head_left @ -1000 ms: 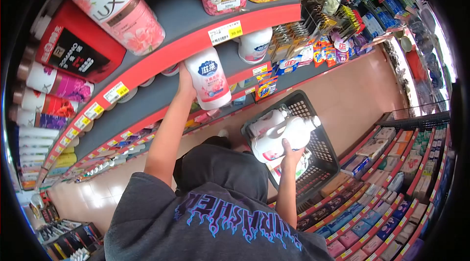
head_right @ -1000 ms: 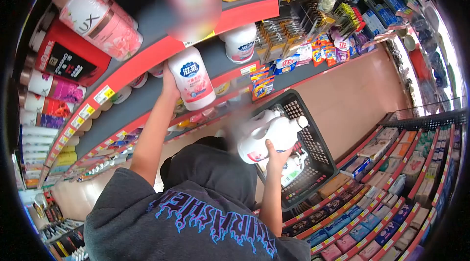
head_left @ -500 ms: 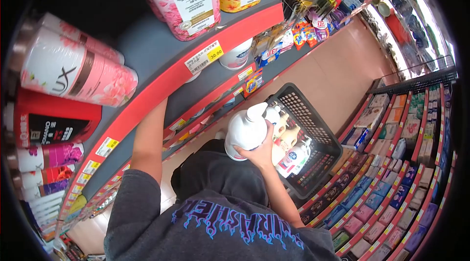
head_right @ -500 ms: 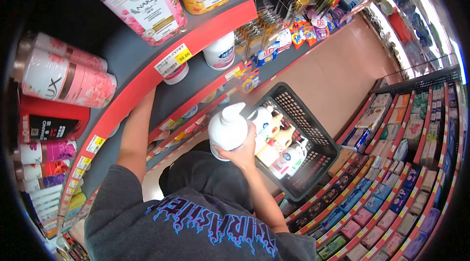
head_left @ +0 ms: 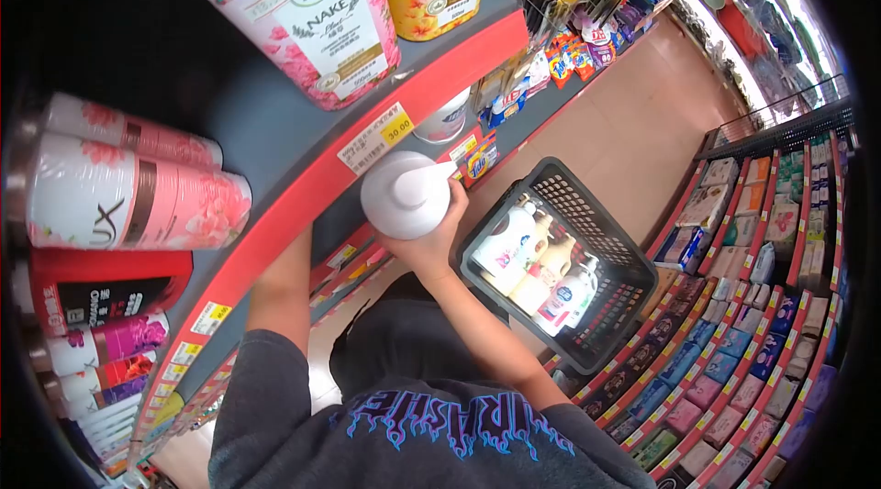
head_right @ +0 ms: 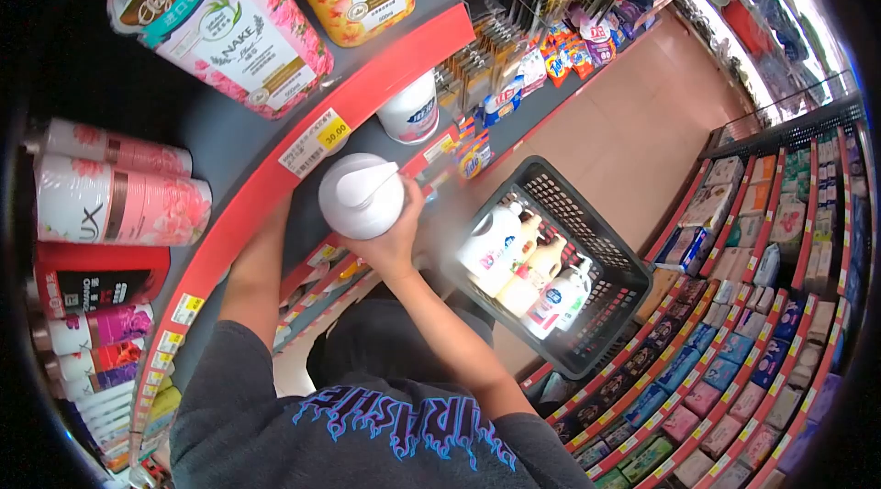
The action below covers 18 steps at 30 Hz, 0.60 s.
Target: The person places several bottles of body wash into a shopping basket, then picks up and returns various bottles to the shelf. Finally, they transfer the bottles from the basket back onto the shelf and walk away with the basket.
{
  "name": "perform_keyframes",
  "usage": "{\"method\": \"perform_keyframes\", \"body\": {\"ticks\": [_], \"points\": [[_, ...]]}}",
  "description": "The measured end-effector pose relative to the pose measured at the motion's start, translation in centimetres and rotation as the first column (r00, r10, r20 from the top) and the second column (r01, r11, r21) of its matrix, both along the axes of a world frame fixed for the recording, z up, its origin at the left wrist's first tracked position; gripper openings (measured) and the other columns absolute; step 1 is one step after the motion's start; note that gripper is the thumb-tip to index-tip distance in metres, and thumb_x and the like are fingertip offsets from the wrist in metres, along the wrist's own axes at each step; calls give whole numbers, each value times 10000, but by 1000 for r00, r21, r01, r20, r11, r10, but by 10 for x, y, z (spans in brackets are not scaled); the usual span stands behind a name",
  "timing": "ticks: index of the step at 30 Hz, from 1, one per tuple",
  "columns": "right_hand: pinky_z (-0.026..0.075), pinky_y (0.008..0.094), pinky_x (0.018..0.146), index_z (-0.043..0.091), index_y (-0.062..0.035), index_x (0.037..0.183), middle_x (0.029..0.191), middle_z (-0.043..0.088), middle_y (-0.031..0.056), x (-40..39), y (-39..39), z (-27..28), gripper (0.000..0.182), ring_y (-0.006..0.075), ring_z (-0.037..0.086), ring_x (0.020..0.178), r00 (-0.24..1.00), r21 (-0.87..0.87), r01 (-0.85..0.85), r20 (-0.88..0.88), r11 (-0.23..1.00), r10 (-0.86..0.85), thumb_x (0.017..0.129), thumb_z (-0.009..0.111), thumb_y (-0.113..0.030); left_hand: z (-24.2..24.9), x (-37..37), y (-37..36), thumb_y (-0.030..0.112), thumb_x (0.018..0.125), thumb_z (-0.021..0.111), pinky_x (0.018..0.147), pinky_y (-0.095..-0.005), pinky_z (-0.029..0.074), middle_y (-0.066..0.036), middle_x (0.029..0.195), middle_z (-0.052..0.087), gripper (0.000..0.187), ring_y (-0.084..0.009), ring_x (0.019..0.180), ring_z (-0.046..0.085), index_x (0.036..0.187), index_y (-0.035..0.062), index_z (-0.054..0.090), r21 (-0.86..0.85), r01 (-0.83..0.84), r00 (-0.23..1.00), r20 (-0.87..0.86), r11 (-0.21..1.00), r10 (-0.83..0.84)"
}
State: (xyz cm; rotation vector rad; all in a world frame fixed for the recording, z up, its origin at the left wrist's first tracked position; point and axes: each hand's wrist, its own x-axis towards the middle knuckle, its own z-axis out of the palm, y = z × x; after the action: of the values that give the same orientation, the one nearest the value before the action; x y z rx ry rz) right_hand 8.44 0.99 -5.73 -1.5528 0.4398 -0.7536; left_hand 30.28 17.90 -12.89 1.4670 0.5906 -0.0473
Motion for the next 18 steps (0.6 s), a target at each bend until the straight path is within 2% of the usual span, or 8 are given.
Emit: {"method": "perform_keyframes", "body": {"ticks": [3,4,7,8,11,14,17,18], "points": [[247,436,1036,260,-31,1225,1186,378,160,16,5,-16,1064,311,413,1131,990,51,-137,52,989,135,369,874,-181,-3,5,5,364,897,444,886,-380,445,-118,1127,538,439,-233,1037,535,1178,26,455,36,4,1000,11,999,-5],[147,490,1072,274,-35,1217,1193,396,149,26,4,-12,1041,313,413,1136,973,-14,-181,144,983,181,377,872,-182,-4,6,6,362,897,446,887,-380,444,-118,1128,537,439,-233,1038,535,1178,26,455,46,5,1000,13,999,-5],[106,529,1071,285,-38,1210,1170,429,137,46,3,2,998,305,418,1134,966,-152,-226,89,962,241,405,859,-174,-6,7,7,356,896,450,890,-379,442,-118,1132,534,436,-232,1041,532,1179,24,453,77,9,999,37,997,-12],[108,540,1066,299,-33,1202,1131,453,137,51,6,0,946,308,423,1128,964,-110,-219,126,969,233,439,841,-169,-6,8,7,354,896,451,891,-378,441,-118,1133,533,435,-232,1042,531,1179,24,453,85,11,999,46,996,-15],[99,535,1070,309,-18,1205,1139,438,151,69,7,-4,941,332,419,1122,965,-123,-209,137,970,225,441,836,-166,-7,4,5,349,895,456,894,-377,439,-118,1137,530,433,-231,1046,529,1180,23,452,114,21,995,91,993,-31],[167,488,1067,305,0,1219,1158,419,166,81,-1,-17,957,351,417,1116,966,-62,-249,53,967,252,440,837,-161,-9,-10,-1,343,895,460,896,-376,436,-118,1141,526,431,-230,1049,526,1181,21,451,154,27,986,160,988,-52],[239,433,1043,292,12,1235,1175,405,181,86,-13,-7,970,365,389,1142,963,-43,-260,66,965,262,447,834,-151,-17,-41,-13,338,894,464,899,-375,434,-118,1145,523,428,-229,1052,524,1181,20,449,206,19,955,286,978,-78],[263,424,1027,284,14,1243,1184,397,187,83,-15,-7,976,364,387,1148,961,-85,-260,70,962,266,454,834,-152,-20,-57,-17,336,894,465,900,-374,433,-118,1146,522,428,-229,1054,523,1181,20,449,218,22,936,338,976,-97]]}}
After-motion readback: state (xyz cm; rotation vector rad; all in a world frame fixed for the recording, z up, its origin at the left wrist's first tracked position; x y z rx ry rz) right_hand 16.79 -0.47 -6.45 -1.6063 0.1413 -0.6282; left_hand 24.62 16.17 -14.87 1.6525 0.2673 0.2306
